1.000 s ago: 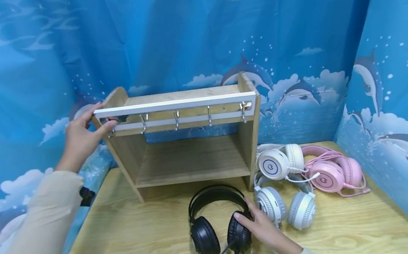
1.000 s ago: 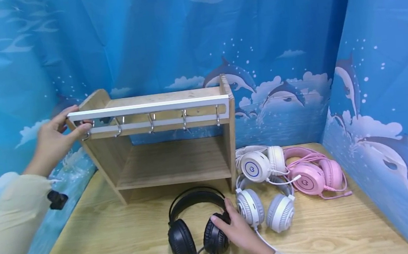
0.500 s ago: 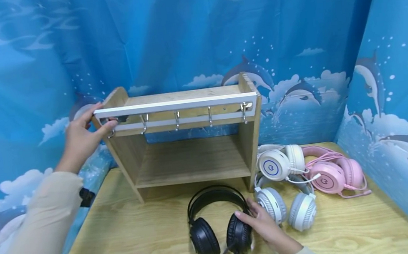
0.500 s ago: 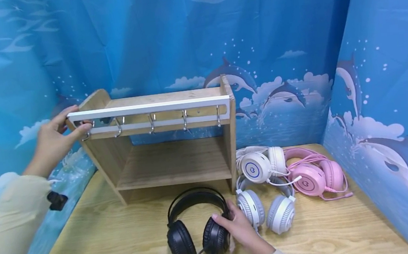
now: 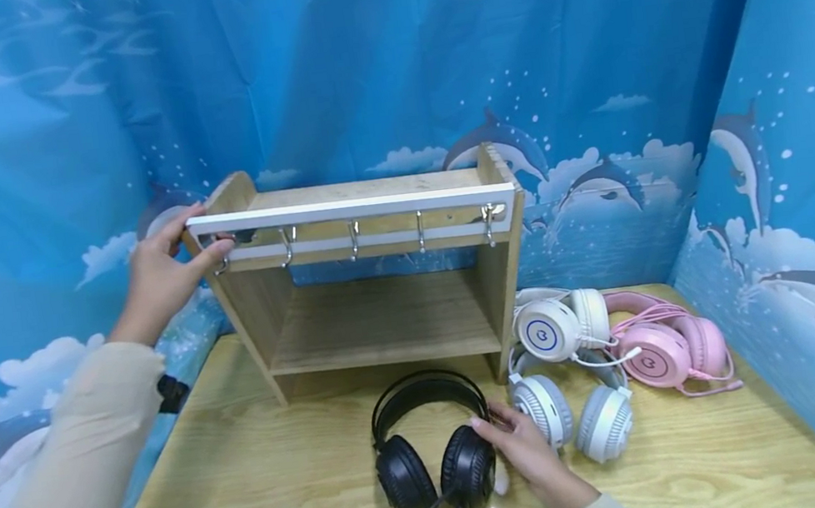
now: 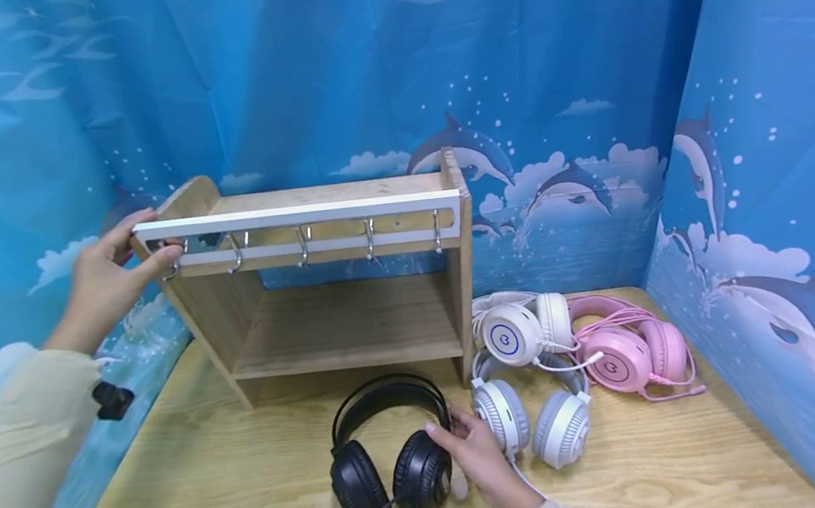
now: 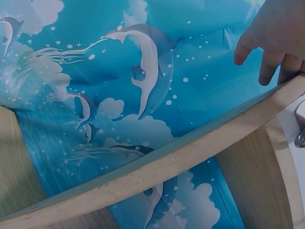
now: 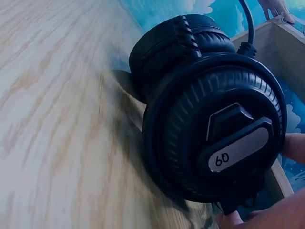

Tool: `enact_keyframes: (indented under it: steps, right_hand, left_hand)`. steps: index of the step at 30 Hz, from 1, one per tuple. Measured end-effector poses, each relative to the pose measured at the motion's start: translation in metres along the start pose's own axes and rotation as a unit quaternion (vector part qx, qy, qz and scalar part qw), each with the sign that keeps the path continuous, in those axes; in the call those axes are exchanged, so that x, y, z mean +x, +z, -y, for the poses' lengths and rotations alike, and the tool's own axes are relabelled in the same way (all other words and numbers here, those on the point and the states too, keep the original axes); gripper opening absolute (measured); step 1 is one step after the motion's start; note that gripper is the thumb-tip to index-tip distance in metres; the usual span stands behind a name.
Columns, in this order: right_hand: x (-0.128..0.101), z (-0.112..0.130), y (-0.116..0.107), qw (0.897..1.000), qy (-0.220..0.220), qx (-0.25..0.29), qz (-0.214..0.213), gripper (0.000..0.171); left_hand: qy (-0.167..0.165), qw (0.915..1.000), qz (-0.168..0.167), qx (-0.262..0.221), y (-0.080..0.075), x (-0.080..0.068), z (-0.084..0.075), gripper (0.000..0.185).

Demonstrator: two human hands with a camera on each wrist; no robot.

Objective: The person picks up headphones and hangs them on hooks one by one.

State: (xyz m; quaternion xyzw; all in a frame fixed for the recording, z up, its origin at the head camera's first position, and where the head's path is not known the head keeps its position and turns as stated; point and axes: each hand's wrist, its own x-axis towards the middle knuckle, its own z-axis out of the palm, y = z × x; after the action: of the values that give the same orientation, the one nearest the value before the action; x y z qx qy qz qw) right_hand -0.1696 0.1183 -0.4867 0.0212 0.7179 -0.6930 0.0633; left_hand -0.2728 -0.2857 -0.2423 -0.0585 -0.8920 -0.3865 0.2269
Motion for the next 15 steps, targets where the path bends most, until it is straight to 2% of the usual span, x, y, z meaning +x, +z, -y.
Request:
enact_keyframes:
  steps: [8,15]
  right_hand:
    - [0.0039,0.0004,-0.0002,1.000,0.007,-0.021,0.001,0.070]
    - [0.0060,-0.0006,0.0013,0.999,0.021,-0.028,-0.007,0.065]
  left_hand:
    - [0.000,1.0000,0.003,0.006,-0.0010,0.0003,-0.0004,0.070]
    - [-0.004,1.0000,0.005,0.007,-0.0010,0.0009,-0.0021,0.071]
